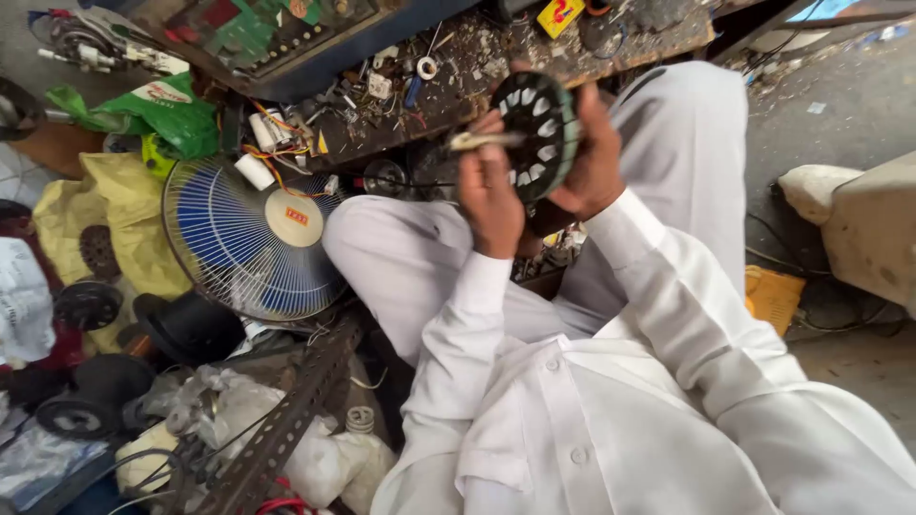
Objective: Assembling and inspecting a ceiling fan motor stator in a workshop environment.
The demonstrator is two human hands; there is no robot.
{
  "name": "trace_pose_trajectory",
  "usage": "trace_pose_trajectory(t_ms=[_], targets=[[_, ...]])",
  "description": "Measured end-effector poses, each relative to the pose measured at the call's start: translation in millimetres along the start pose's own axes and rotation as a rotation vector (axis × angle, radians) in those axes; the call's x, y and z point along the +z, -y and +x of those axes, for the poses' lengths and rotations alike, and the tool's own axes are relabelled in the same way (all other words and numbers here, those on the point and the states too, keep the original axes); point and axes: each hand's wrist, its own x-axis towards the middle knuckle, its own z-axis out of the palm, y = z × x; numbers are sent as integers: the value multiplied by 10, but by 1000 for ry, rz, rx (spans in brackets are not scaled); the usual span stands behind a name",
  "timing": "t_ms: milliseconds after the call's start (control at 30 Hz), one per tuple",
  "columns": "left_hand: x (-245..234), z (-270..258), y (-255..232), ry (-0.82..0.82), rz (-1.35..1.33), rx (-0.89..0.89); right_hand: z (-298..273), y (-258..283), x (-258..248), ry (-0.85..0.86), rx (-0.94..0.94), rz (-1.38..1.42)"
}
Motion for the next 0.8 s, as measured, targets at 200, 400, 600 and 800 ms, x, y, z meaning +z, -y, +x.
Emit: trace_pose_trajectory(t_ms=[200, 400, 600, 800], targets=[[-365, 260, 202, -60, -849, -540, 40, 188, 106, 82, -97, -560], [-489, 59, 569, 163, -1395, -829, -1, 158, -140, -109, 28, -863], [-708, 25, 673, 118, -456, -806, -14, -42, -357, -202, -40, -479], [-569, 155, -55, 15, -481, -333, 6, -94, -303, -214, -74, -563]])
